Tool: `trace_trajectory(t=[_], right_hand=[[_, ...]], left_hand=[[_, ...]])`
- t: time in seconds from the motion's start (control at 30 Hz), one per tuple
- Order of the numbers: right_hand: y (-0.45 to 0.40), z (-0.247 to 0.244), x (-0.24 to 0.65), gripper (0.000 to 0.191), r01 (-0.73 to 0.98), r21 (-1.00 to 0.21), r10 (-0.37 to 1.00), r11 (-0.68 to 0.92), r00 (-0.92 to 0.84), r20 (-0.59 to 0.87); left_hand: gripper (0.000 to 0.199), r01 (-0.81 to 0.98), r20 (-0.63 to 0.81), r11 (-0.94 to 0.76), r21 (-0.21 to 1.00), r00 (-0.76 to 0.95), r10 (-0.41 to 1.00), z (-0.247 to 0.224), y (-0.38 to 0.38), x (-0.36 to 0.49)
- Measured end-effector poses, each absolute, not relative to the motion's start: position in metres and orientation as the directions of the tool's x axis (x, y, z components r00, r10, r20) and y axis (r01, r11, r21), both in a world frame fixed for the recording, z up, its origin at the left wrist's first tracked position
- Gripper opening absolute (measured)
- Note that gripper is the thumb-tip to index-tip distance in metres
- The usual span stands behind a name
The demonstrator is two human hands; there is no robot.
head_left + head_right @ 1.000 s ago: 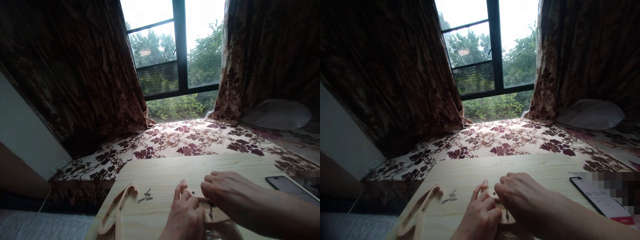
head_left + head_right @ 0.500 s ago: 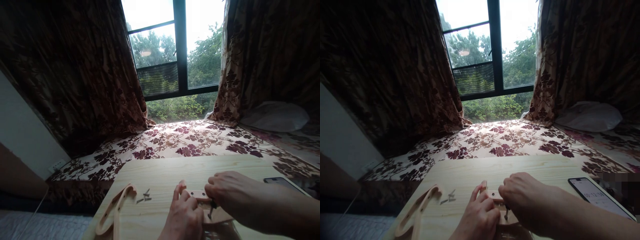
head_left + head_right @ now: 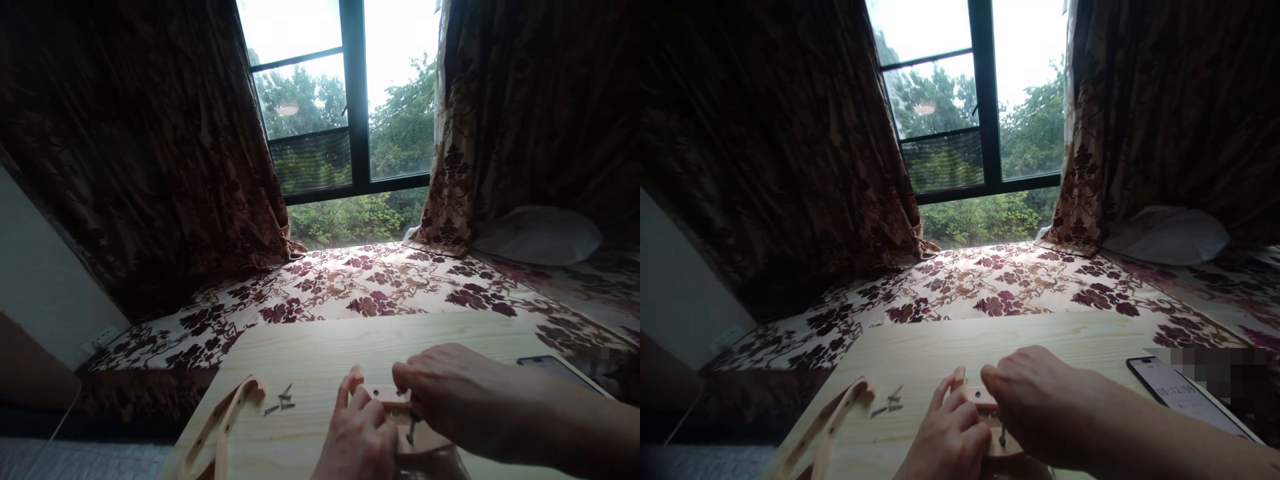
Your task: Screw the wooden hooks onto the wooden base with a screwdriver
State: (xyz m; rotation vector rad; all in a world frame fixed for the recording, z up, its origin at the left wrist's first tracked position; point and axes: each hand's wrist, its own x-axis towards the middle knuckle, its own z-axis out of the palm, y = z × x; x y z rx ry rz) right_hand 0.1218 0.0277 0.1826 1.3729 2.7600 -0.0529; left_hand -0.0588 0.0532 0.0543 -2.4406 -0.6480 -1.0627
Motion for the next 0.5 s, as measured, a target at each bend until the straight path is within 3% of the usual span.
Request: trace_trajectory(t=[0.2, 0.37, 0.5], right_hand=[[0.025, 0.207, 0.106, 0.017, 0.768, -0.034, 0.738, 0.639, -0.626, -0.251], [0.026, 0.208, 0.1, 0.017, 0.775, -0.036, 0.743, 0.632, -0.618, -0.259], [0.031, 0.195, 0.107, 0.015, 0.778, 0.0, 0.766, 0.628, -0.618, -0.174]], left_hand=[[0.029, 0.552, 0.794, -0.808, -0.206, 0.576, 0.192, 0.05, 0.057, -0.057], [0.023, 0.55, 0.772, -0.816, -0.18, 0.593, 0.229, 0.049, 0.056, -0.057], [0.019, 0.561, 0.751, -0.81, -0.168, 0.606, 0.264, 0.049, 0.054, -0.059]])
